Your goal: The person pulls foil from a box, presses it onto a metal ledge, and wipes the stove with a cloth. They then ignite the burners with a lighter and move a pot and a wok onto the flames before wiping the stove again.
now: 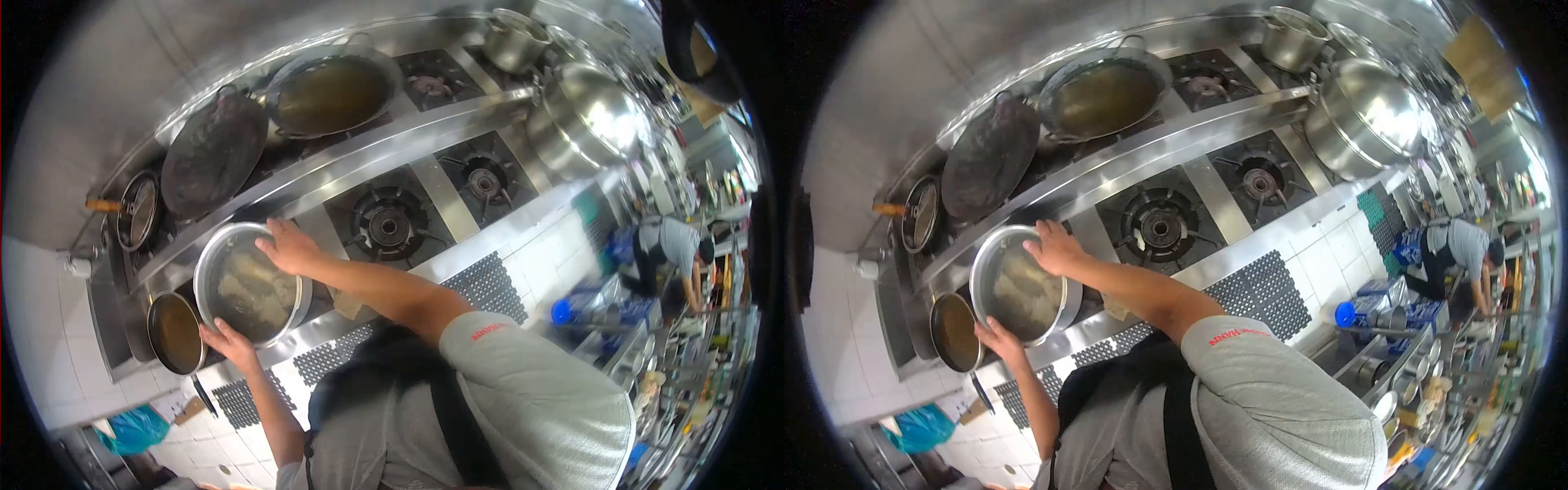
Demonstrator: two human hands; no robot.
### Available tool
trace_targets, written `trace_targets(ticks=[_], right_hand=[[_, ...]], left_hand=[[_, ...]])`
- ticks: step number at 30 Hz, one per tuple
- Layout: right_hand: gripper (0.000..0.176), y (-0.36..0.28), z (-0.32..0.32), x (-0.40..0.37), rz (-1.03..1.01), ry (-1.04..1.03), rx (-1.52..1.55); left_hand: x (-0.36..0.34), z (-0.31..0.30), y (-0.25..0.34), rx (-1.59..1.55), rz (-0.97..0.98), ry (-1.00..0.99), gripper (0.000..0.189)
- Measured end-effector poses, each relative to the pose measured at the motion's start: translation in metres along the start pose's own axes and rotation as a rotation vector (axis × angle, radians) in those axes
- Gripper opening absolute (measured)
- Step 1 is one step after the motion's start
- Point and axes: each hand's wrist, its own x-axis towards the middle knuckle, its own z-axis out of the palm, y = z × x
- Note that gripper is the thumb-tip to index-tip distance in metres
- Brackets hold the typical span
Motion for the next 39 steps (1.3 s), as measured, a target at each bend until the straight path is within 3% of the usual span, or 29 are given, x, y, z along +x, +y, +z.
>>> trace_targets(ticks=[1, 3, 5, 7, 10, 11, 12, 13, 14, 15, 16, 18, 19, 20, 21, 22, 24, 26, 32, 34, 36, 37, 38, 39], right_hand=[[0.072, 0.005, -0.002, -0.005, -0.025, 0.039, -0.052], [0.071, 0.017, -0.024, -0.032, -0.056, 0.108, 0.011], [0.067, 0.044, -0.044, -0.069, -0.116, 0.163, 0.055], [0.060, 0.069, -0.086, -0.114, 0.093, -0.049, 0.055], [0.059, 0.151, -0.114, -0.207, 0.215, -0.228, 0.022], [0.060, 0.149, -0.132, -0.256, 0.499, -0.176, -0.010], [0.061, 0.193, -0.117, -0.297, 0.509, -0.080, -0.147], [0.057, 0.154, -0.164, -0.340, 0.627, -0.133, -0.090], [0.056, 0.207, -0.141, -0.384, 0.669, -0.073, -0.133], [0.055, 0.177, -0.164, -0.428, 0.792, 0.012, -0.096], [0.055, 0.177, -0.168, -0.458, 0.842, 0.061, -0.076], [0.058, 0.166, -0.158, -0.558, 1.064, 0.266, -0.025], [0.059, 0.149, -0.154, -0.600, 1.121, 0.387, 0.023], [0.060, 0.131, -0.150, -0.630, 1.182, 0.509, 0.066], [0.061, 0.115, -0.143, -0.659, 1.252, 0.554, 0.093], [0.061, 0.100, -0.133, -0.690, 1.299, 0.587, 0.120], [0.062, 0.064, -0.106, -0.736, 1.381, 0.693, 0.187], [0.062, 0.056, -0.083, -0.774, 1.399, 0.784, 0.224], [0.077, 0.028, -0.002, -0.934, 1.924, 1.099, 0.100], [0.078, 0.036, 0.001, -0.985, 1.930, 1.261, -0.009], [0.077, 0.081, 0.011, -1.049, 1.916, 1.335, -0.194], [0.078, 0.113, 0.019, -1.084, 1.812, 1.378, -0.363], [0.077, 0.134, 0.007, -1.105, 1.828, 1.382, -0.222], [0.071, 0.163, 0.007, -1.120, 1.819, 1.373, -0.338]], left_hand=[[-0.003, -0.009, 0.006, 0.167, -0.039, -0.006, 0.073], [0.005, -0.025, 0.000, 0.139, 0.200, -0.002, 0.071], [-0.001, -0.032, 0.050, -0.178, 0.241, -0.046, 0.058], [0.002, -0.021, 0.083, -0.390, 0.310, -0.172, 0.053], [-0.040, -0.005, 0.154, -0.447, 0.500, -0.538, 0.042], [-0.067, 0.007, 0.172, -0.474, 0.570, -0.681, 0.040], [-0.107, 0.018, 0.189, -0.520, 0.499, -0.805, 0.042], [-0.130, 0.039, 0.188, -0.445, 0.602, -1.000, 0.049], [-0.166, 0.039, 0.197, -0.384, 0.522, -1.102, 0.058], [-0.179, 0.060, 0.181, -0.142, 0.991, -0.946, 0.070], [-0.189, 0.081, 0.165, -0.168, 1.035, -0.996, 0.070], [-0.192, 0.134, 0.114, 0.178, 1.022, -1.082, 0.075], [-0.179, 0.181, 0.069, 0.213, 1.374, -1.066, 0.074], [-0.188, 0.195, 0.075, 0.582, 1.385, -1.151, 0.067], [-0.224, 0.150, 0.121, 0.751, 1.292, -1.076, 0.063], [-0.230, 0.152, 0.121, 0.849, 1.355, -1.053, 0.060], [-0.188, 0.191, 0.067, 0.497, 1.682, -0.759, 0.050], [-0.188, 0.195, 0.068, 0.533, 1.620, -0.723, 0.048], [-0.190, 0.189, 0.081, 0.549, 1.257, -0.818, 0.040], [-0.188, 0.191, 0.091, 0.384, 1.102, -0.981, 0.038], [-0.183, 0.187, 0.120, 0.084, 0.898, -1.511, 0.035], [-0.182, 0.184, 0.116, -0.132, 0.473, -1.729, 0.041], [-0.192, 0.155, 0.138, 0.068, 0.613, -1.539, 0.045], [-0.193, 0.136, 0.148, -0.005, 0.392, -1.618, 0.051]])
